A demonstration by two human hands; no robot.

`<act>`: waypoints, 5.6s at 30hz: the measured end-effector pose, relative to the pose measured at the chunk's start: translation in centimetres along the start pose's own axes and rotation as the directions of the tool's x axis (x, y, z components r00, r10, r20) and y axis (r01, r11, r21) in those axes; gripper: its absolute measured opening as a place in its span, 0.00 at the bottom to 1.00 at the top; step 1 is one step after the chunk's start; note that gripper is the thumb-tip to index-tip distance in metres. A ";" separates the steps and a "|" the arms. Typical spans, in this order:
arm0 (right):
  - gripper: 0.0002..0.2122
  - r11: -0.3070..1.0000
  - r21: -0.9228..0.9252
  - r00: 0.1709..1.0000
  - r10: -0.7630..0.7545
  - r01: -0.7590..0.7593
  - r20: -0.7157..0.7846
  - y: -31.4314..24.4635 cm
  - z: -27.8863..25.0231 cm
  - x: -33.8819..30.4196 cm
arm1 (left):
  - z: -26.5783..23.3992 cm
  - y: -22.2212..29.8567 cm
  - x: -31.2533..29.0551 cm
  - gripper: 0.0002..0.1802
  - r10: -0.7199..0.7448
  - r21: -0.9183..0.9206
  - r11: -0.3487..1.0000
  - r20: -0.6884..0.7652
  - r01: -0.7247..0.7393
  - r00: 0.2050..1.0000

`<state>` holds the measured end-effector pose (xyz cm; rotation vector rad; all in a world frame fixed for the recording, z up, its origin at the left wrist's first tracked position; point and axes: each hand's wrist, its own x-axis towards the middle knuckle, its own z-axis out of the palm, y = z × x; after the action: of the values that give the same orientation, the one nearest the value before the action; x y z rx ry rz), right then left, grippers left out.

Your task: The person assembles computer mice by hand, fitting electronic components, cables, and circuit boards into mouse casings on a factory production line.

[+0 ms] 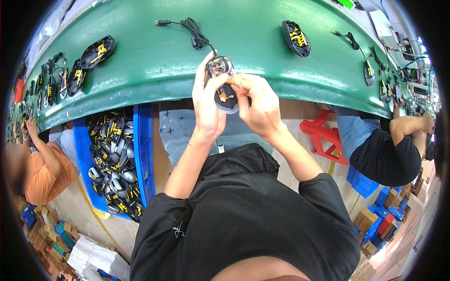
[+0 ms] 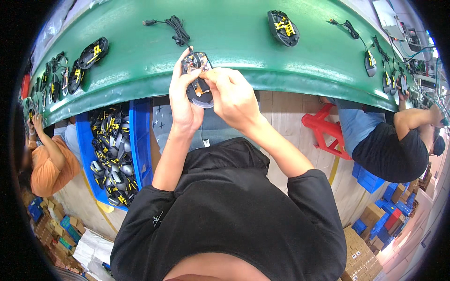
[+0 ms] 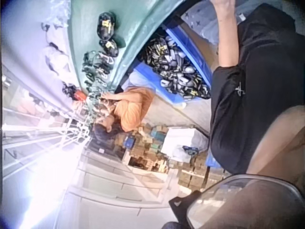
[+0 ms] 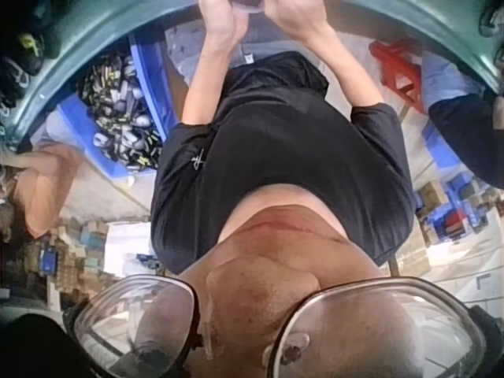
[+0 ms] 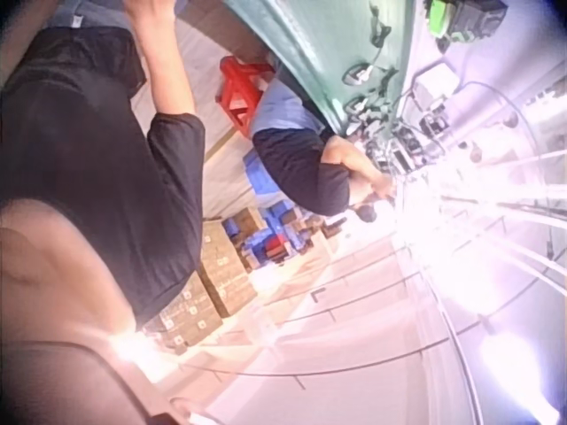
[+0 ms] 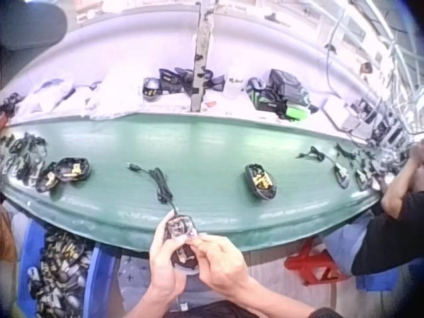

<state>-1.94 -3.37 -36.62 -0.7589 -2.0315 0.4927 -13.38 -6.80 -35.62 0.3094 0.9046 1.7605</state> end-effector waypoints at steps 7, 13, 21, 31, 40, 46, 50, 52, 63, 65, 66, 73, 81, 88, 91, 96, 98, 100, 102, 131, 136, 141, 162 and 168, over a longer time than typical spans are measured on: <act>0.10 0.999 -0.016 0.996 -0.029 0.030 0.082 0.0 -1.5 0.2 | 0.6 -0.5 0.5 0.31 -0.019 0.048 0.999 -0.042 0.021 0.999; 0.18 0.976 -0.142 0.975 0.138 -0.163 -0.174 5.4 -5.7 2.9 | -0.9 -0.2 0.6 0.29 0.028 0.084 0.996 -0.049 -0.024 0.998; 0.30 0.847 -0.011 0.839 0.524 -0.532 -0.147 14.1 -7.2 5.0 | -1.5 -0.8 0.4 0.30 0.012 0.101 0.995 -0.033 -0.009 0.999; 0.24 0.731 -0.185 0.725 0.545 -0.657 -0.421 15.1 -7.3 3.5 | -1.6 -0.3 0.8 0.29 -0.013 0.081 0.997 -0.045 0.016 0.999; 0.17 0.824 0.234 0.835 0.545 -0.516 -0.079 5.4 -4.1 4.2 | -1.0 0.0 0.9 0.29 -0.027 0.087 0.996 0.006 0.026 1.000; 0.20 0.963 0.056 0.962 0.268 -0.265 -0.052 -1.4 1.0 2.1 | -0.9 -0.7 0.8 0.24 -0.106 -0.275 0.955 0.025 0.109 0.994; 0.23 0.980 0.021 0.978 0.198 -0.197 -0.073 -2.5 2.7 0.3 | 0.9 0.7 0.0 0.27 -0.084 -0.096 0.992 0.010 0.084 0.996; 0.25 0.970 0.115 0.976 0.216 -0.214 0.002 -1.1 2.3 0.3 | 0.6 0.1 -0.3 0.28 -0.064 -0.144 0.988 -0.006 0.062 0.998; 0.35 0.774 0.514 0.928 0.332 -0.370 0.168 -2.3 1.0 -1.6 | -1.3 0.3 0.3 0.19 0.015 0.101 0.995 0.012 -0.016 1.000; 0.36 0.579 0.645 0.838 0.511 -0.499 0.190 -2.6 1.0 -1.3 | -1.7 0.2 0.5 0.18 0.059 -0.054 0.997 0.007 -0.059 0.998; 0.36 0.343 0.745 0.710 0.662 -0.572 0.241 -2.7 1.2 -1.2 | -1.7 0.7 0.4 0.18 0.090 -0.096 0.992 0.013 -0.088 0.996; 0.25 0.873 0.332 0.931 0.304 -0.358 0.204 -1.1 -1.8 0.7 | -3.5 4.2 0.1 0.24 0.177 0.331 0.888 0.398 -0.321 0.900; 0.24 0.873 0.363 0.946 0.307 -0.324 0.107 -2.9 -2.2 1.4 | -3.9 3.1 0.7 0.19 0.224 -0.235 0.960 0.323 -0.152 0.919; 0.23 0.915 0.313 0.964 0.210 -0.253 0.166 -2.4 -3.5 1.9 | -3.4 4.4 0.7 0.21 0.121 -0.057 0.993 0.420 -0.106 0.900; 0.24 0.757 0.379 0.840 0.414 -0.532 0.351 -2.5 -3.4 1.7 | -3.0 5.2 0.4 0.20 0.073 0.282 0.943 0.342 -0.176 0.937; 0.29 0.804 0.419 0.905 0.343 -0.422 0.253 -2.6 -3.7 1.6 | -1.6 4.3 0.1 0.17 0.057 0.425 0.890 0.255 -0.165 0.965; 0.30 0.824 0.362 0.898 0.373 -0.437 0.234 -2.2 -3.3 1.5 | -0.9 4.3 0.3 0.15 -0.035 0.367 0.930 0.181 -0.035 0.983; 0.29 0.742 0.405 0.845 0.454 -0.534 0.282 -2.0 -3.0 1.6 | -0.7 3.9 0.4 0.16 -0.016 0.363 0.931 0.165 -0.046 0.986; 0.27 0.382 0.689 0.720 0.627 -0.616 0.297 -0.7 -2.5 1.0 | -0.2 3.8 -0.3 0.19 -0.054 0.187 0.982 0.235 0.010 0.970; 0.41 0.797 0.462 0.921 0.345 -0.389 0.180 -1.4 -2.9 0.5 | 0.3 2.4 -1.1 0.12 0.044 0.376 0.921 0.154 -0.100 0.987; 0.42 0.980 -0.020 0.980 0.195 -0.196 -0.031 -1.2 -1.1 -0.3 | 0.7 0.4 -1.0 0.13 0.068 0.340 0.937 0.054 -0.082 0.996; 0.37 0.919 0.216 0.936 0.347 -0.329 -0.050 -0.3 -3.0 2.3 | 2.1 1.4 -0.8 0.21 -0.116 0.215 0.974 0.173 0.077 0.978; 0.35 0.051 -0.797 0.750 0.380 -0.602 -0.542 19.9 -14.8 3.2 | -3.7 9.9 -2.1 0.17 0.086 0.417 0.900 0.118 -0.128 0.989; 0.38 0.256 -0.626 0.662 0.464 -0.737 -0.589 20.0 -15.1 3.2 | -0.3 14.0 -7.4 0.16 0.529 0.128 0.731 0.515 -0.670 0.675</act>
<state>15.98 14.34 -38.65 -2.1648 -1.5044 -0.2899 -20.51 -15.37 -24.36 1.3130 0.7712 2.0058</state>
